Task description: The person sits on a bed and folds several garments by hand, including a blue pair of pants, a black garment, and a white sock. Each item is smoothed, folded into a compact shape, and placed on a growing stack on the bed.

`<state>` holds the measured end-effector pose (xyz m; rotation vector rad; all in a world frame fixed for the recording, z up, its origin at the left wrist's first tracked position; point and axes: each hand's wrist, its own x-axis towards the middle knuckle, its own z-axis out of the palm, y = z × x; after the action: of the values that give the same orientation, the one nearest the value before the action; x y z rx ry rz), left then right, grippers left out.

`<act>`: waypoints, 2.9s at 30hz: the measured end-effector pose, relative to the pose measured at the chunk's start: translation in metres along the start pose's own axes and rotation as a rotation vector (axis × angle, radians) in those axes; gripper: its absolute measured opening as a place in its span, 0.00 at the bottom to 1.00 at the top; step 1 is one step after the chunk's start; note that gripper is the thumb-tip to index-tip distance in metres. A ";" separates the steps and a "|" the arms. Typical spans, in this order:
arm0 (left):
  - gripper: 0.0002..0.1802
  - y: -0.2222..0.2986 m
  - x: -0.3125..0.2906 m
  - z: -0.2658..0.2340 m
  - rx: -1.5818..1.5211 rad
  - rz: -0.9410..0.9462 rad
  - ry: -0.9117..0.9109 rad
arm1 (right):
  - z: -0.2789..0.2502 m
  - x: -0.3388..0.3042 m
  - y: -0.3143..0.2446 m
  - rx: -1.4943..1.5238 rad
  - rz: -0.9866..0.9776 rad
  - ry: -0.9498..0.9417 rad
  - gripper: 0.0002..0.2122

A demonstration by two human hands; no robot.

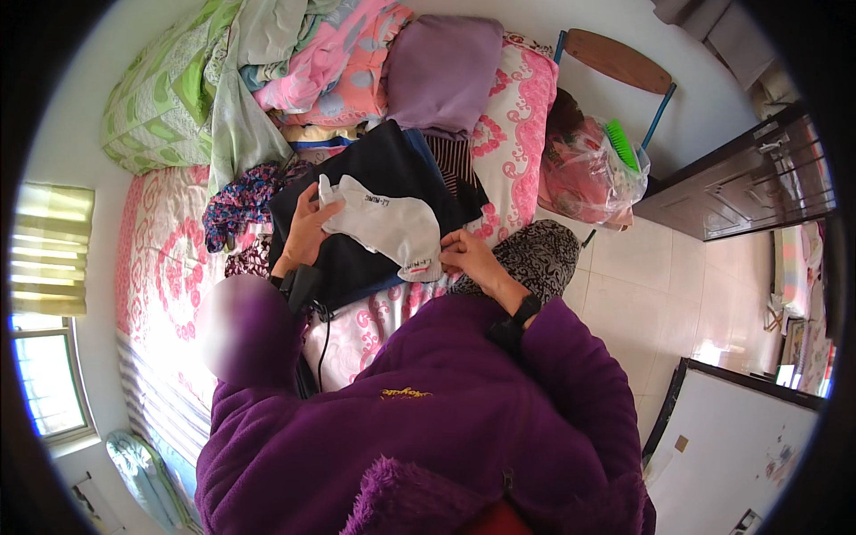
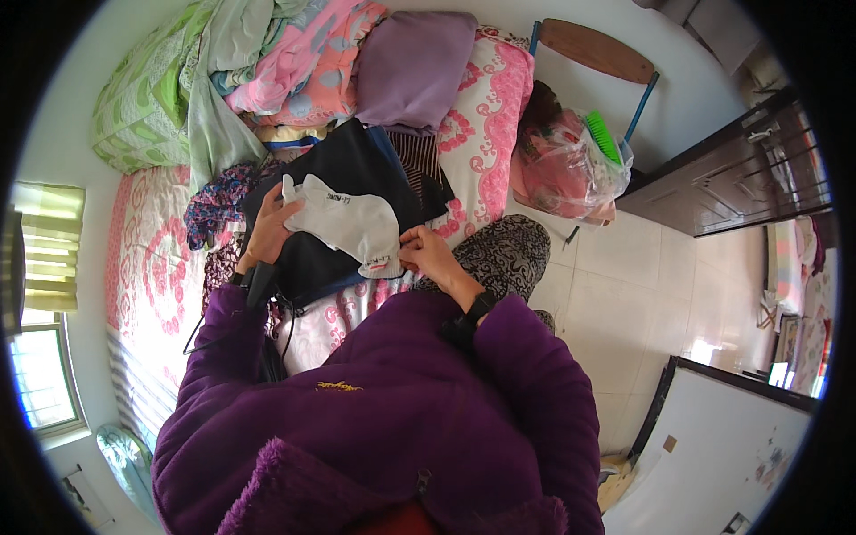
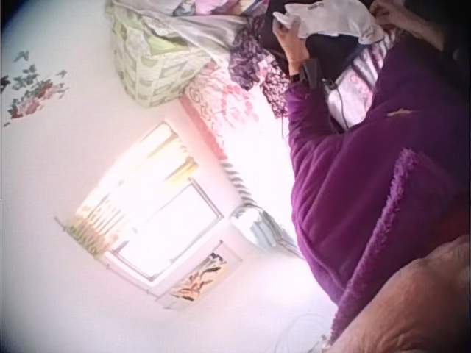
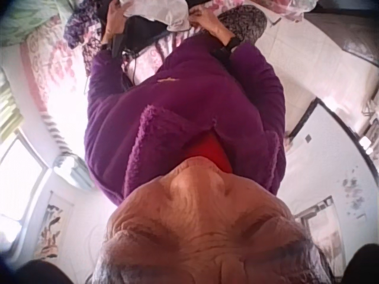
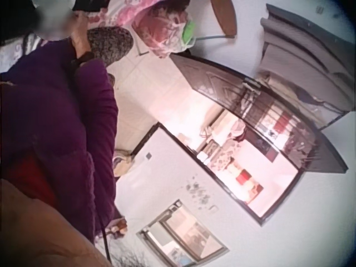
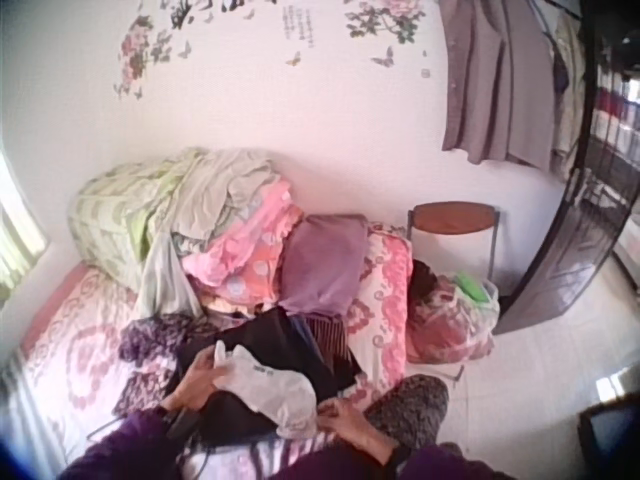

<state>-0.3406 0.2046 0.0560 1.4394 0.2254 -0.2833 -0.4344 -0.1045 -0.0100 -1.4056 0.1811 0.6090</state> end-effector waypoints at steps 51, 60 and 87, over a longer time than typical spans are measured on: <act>0.13 -0.066 -0.084 0.198 0.426 0.328 -1.530 | -0.097 -0.142 0.062 -0.481 -0.274 0.847 0.13; 0.13 -0.100 -0.021 0.224 0.504 0.308 -0.683 | -0.085 -0.163 0.047 0.073 -0.366 0.641 0.09; 0.08 -0.146 0.095 0.291 -0.444 -0.152 -0.643 | -0.120 -0.084 0.069 -0.433 -0.464 0.678 0.10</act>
<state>-0.3032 -0.1052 -0.0769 0.8380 -0.1261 -0.7522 -0.5116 -0.2410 -0.0521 -1.9608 0.2565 -0.2496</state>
